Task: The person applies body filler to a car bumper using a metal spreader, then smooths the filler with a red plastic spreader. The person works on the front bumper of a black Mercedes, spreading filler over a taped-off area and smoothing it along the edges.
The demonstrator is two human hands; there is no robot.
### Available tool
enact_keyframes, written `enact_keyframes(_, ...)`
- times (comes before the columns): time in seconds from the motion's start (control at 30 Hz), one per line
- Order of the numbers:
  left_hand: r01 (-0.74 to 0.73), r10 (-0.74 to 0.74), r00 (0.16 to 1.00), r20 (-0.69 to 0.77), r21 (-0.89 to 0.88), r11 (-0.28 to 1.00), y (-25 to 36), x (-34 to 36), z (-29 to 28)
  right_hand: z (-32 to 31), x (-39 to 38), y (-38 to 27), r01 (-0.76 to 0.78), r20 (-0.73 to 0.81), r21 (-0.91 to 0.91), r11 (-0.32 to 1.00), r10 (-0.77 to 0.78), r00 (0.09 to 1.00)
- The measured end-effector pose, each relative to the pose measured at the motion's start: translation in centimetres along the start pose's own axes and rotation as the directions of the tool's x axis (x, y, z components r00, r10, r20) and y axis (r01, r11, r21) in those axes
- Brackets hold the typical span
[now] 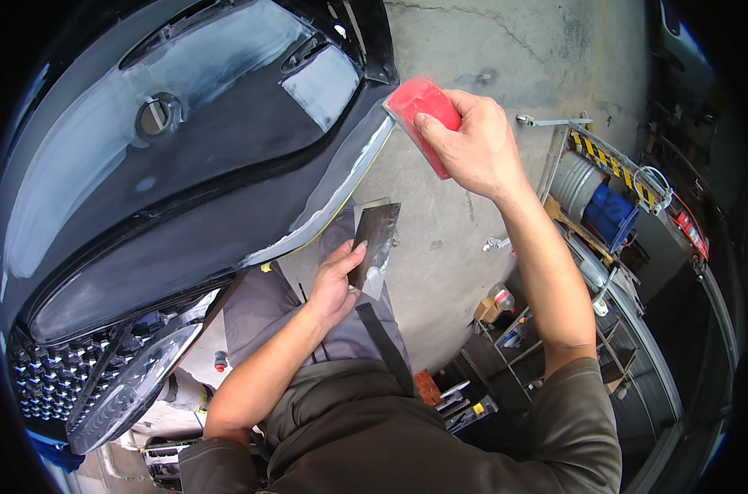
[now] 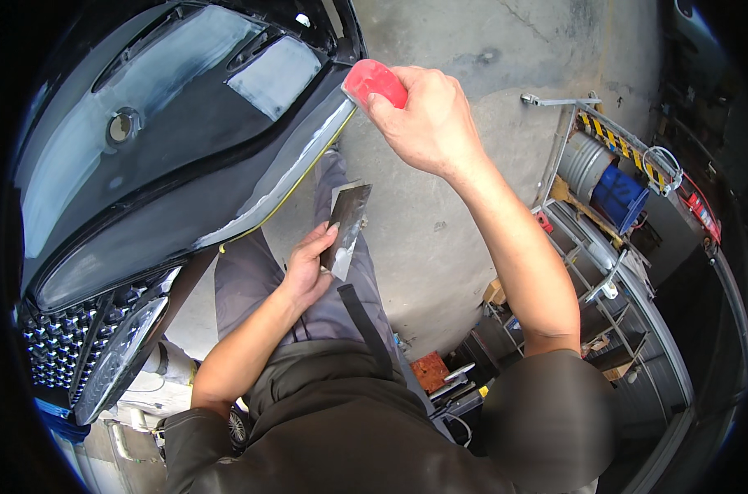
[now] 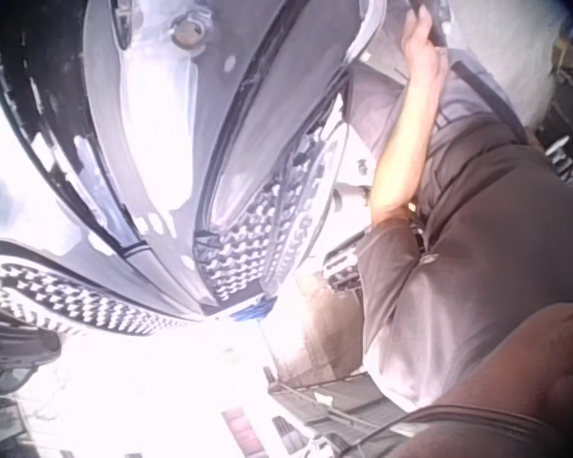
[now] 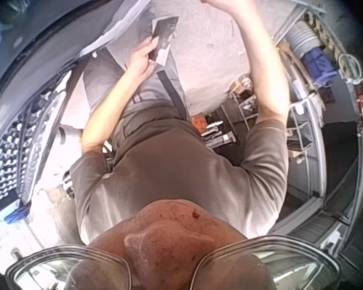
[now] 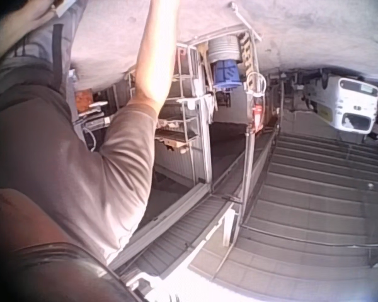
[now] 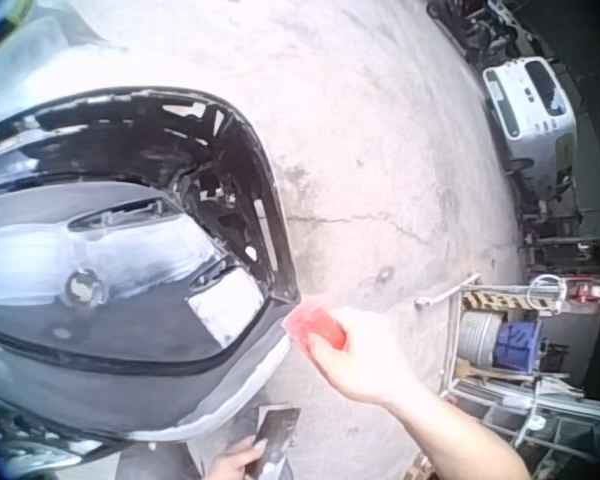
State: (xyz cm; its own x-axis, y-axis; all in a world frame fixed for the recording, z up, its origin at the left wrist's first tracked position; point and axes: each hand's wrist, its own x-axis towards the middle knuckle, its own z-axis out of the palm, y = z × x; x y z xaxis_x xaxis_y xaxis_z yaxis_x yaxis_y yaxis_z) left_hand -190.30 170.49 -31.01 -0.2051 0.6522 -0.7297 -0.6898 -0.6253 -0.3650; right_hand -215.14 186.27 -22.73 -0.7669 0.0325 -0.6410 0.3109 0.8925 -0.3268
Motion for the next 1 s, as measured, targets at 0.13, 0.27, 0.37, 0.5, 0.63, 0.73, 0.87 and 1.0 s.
enact_keyframes(0.13, 0.000, 0.000, 1.000, -0.004, -0.008, 1.000, -0.1, -0.4, 0.0, 0.3, -2.2, -2.3, -0.092, 0.116, 0.122, 0.988, 0.077, 0.990)
enact_keyframes(0.27, 0.003, -0.003, 1.000, -0.014, -0.024, 1.000, 0.1, -0.6, 0.3, 0.8, -4.7, -5.1, 0.125, 0.081, 0.079, 0.989, -0.131, 0.988)
enact_keyframes(0.37, -0.036, 0.036, 0.999, -0.014, -0.020, 0.999, 0.4, -0.7, 0.8, 1.6, -6.4, -6.5, 0.162, 0.076, 0.202, 0.966, -0.181, 0.981)
enact_keyframes(0.5, -0.065, 0.064, 0.998, -0.028, -0.021, 0.998, 0.6, -1.1, 1.6, 2.5, -8.2, -8.1, 0.176, 0.061, 0.269, 0.947, -0.199, 0.978)
enact_keyframes(0.63, -0.082, 0.080, 0.996, -0.035, -0.066, 0.994, 0.5, -1.0, 1.5, 3.4, -8.8, -9.0, 0.154, 0.026, 0.415, 0.897, -0.181, 0.983)
enact_keyframes(0.73, -0.081, 0.081, 0.997, 0.009, -0.039, 0.996, 0.7, -1.0, 0.6, 2.5, -8.5, -8.3, -0.071, 0.078, 0.668, 0.740, 0.025, 0.997)
enact_keyframes(0.87, -0.022, 0.021, 1.000, -0.012, -0.050, 0.999, 1.1, -1.5, 0.4, 0.0, -9.3, -5.4, 0.105, -0.114, 0.508, 0.855, -0.053, 0.992)
enact_keyframes(1.0, -0.015, 0.029, 0.991, 0.130, -0.112, 0.994, 0.8, -2.2, 2.5, 0.3, -14.1, -2.7, 0.478, -0.196, -0.066, 0.876, -0.481, 0.854)
